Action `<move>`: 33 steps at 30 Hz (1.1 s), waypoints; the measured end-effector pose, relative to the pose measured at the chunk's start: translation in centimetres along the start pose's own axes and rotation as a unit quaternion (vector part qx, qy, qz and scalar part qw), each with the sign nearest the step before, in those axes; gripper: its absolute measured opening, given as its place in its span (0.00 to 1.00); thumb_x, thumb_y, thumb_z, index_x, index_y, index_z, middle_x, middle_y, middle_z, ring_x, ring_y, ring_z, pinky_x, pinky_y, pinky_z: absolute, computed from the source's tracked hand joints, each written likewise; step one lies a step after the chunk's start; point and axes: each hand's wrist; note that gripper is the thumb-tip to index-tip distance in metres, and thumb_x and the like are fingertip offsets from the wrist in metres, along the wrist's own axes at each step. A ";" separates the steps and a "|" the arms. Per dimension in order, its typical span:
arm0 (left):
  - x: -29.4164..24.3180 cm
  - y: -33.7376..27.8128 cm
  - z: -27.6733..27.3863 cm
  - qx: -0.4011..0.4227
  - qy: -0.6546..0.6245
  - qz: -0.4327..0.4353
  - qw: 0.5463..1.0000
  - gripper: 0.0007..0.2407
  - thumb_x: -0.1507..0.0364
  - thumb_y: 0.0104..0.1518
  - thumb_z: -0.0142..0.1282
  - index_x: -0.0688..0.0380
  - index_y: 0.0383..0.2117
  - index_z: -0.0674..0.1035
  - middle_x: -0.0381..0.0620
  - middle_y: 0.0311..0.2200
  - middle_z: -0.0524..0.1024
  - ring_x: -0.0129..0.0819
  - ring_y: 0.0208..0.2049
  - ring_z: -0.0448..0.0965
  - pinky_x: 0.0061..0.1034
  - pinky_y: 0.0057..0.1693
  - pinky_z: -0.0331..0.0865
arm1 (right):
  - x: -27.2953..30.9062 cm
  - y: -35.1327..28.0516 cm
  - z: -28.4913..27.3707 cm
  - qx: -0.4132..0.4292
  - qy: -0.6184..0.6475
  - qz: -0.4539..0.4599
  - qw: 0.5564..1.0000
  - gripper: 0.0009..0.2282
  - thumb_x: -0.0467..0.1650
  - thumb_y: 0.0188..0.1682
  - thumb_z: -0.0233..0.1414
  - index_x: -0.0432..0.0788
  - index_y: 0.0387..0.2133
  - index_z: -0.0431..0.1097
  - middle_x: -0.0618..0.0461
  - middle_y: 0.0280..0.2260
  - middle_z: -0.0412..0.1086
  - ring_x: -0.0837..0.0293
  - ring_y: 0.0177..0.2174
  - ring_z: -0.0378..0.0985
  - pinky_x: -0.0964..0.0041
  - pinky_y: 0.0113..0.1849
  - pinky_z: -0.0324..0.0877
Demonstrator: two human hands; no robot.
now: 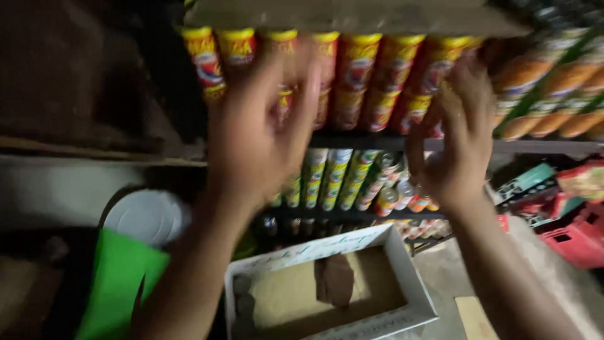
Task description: Stocking canned goods onto a grocery store shelf from a cardboard box.
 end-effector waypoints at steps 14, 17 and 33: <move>1.0 -41.7 -0.8 0.214 0.068 -0.625 0.748 0.15 0.76 0.61 0.49 0.61 0.54 0.76 0.63 0.47 0.77 0.60 0.50 0.77 0.50 0.58 0.68 | 8.4 -48.3 18.6 0.463 0.159 0.278 0.827 0.34 0.32 0.42 0.63 0.37 0.63 0.60 0.25 0.59 0.61 0.26 0.58 0.63 0.32 0.56 0.60; 0.7 -43.5 0.1 0.190 0.119 -0.614 0.757 0.16 0.77 0.62 0.50 0.61 0.57 0.74 0.63 0.52 0.74 0.62 0.53 0.75 0.49 0.61 0.65 | 8.9 -46.8 19.4 0.593 0.087 0.383 0.703 0.42 0.41 0.42 0.62 0.52 0.71 0.46 0.30 0.65 0.52 0.24 0.63 0.55 0.30 0.60 0.56; 5.5 -50.3 1.2 0.516 0.255 -0.503 0.645 0.12 0.65 0.49 0.68 0.52 0.36 0.79 0.45 0.32 0.82 0.37 0.31 0.84 0.33 0.39 0.79 | 11.5 -36.0 13.0 0.289 0.424 0.775 0.368 0.22 0.27 0.47 0.54 0.42 0.57 0.64 0.41 0.48 0.69 0.47 0.44 0.72 0.56 0.46 0.69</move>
Point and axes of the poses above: each hand's wrist, its own y-axis towards the middle knuckle, its own z-axis out of the palm, x = y × z
